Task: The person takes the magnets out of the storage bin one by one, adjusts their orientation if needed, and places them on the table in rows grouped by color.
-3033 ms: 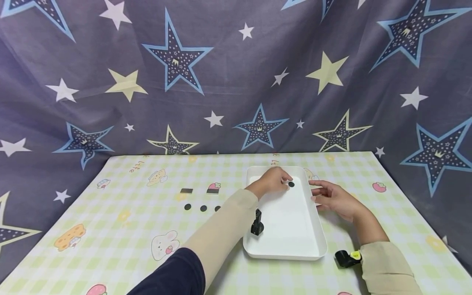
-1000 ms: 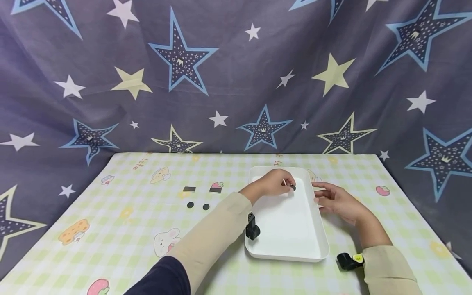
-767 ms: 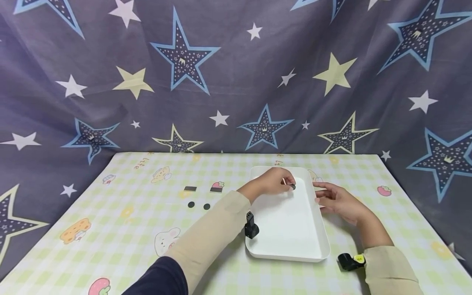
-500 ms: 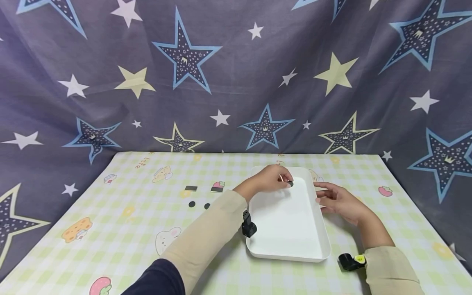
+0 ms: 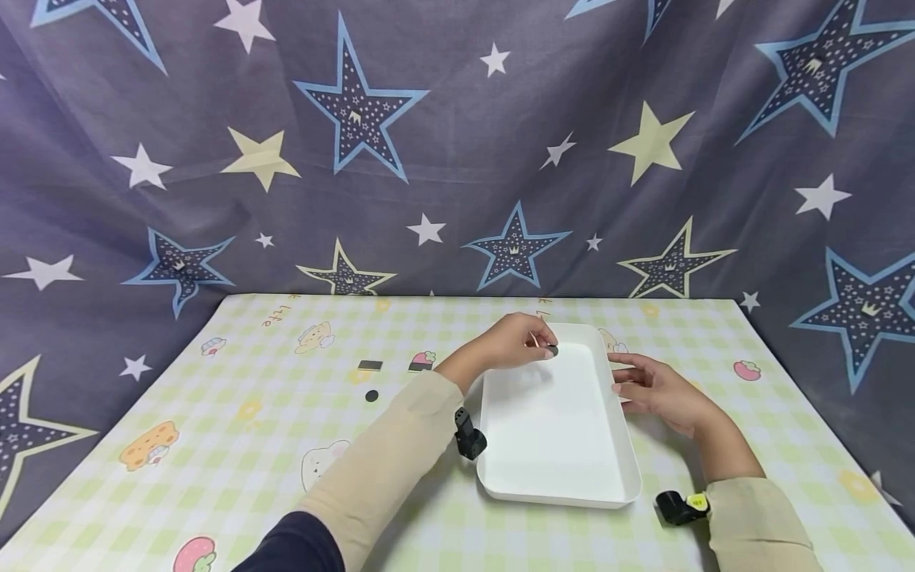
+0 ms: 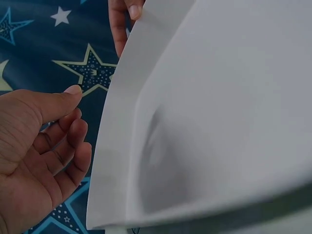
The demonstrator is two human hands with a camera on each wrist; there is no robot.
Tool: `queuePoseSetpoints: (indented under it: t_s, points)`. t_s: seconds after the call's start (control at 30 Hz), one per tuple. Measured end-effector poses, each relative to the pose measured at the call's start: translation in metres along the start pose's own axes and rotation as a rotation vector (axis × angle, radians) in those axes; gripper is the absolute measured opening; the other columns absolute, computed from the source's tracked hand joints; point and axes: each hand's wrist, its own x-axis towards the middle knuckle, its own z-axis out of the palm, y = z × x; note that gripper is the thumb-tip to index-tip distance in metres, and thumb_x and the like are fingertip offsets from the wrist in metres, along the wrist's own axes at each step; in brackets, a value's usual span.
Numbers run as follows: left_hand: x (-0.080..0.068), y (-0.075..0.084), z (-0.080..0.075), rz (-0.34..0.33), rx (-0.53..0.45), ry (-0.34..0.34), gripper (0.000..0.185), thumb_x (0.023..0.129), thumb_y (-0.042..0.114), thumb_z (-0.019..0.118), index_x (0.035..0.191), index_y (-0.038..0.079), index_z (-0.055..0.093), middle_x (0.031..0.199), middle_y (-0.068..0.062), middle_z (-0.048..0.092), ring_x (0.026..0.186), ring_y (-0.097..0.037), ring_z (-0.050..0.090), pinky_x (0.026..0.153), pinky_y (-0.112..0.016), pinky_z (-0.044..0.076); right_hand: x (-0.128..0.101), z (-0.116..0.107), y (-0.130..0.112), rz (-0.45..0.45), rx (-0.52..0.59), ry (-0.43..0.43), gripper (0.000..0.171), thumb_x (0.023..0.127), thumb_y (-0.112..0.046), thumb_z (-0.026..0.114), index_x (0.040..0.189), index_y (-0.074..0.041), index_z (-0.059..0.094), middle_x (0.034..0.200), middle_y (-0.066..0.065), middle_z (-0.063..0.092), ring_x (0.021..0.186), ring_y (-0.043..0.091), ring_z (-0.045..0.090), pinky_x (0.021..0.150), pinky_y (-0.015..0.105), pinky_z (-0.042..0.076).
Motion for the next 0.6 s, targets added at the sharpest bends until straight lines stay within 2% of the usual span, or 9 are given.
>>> queuePoseSetpoints:
  t_s: [0.27, 0.6]
  points:
    - [-0.013, -0.008, -0.006, 0.027, 0.007, 0.042, 0.012, 0.091, 0.011, 0.071, 0.101, 0.006, 0.072, 0.09, 0.0, 0.066, 0.078, -0.007, 0.059, 0.072, -0.014, 0.046, 0.0, 0.0, 0.0, -0.012, -0.013, 0.002, 0.066, 0.099, -0.011, 0.057, 0.149, 0.011, 0.019, 0.137, 0.039, 0.031, 0.102, 0.006, 0.057, 0.082, 0.033, 0.055]
    - [-0.029, -0.012, -0.016, 0.046, -0.004, 0.062, 0.014, 0.092, 0.011, 0.069, 0.104, 0.005, 0.071, 0.092, -0.003, 0.067, 0.078, -0.009, 0.058, 0.073, -0.017, 0.046, -0.001, 0.001, -0.001, -0.015, -0.012, -0.002, 0.066, 0.099, -0.011, 0.058, 0.148, 0.012, 0.02, 0.137, 0.04, 0.031, 0.102, 0.005, 0.057, 0.082, 0.033, 0.055]
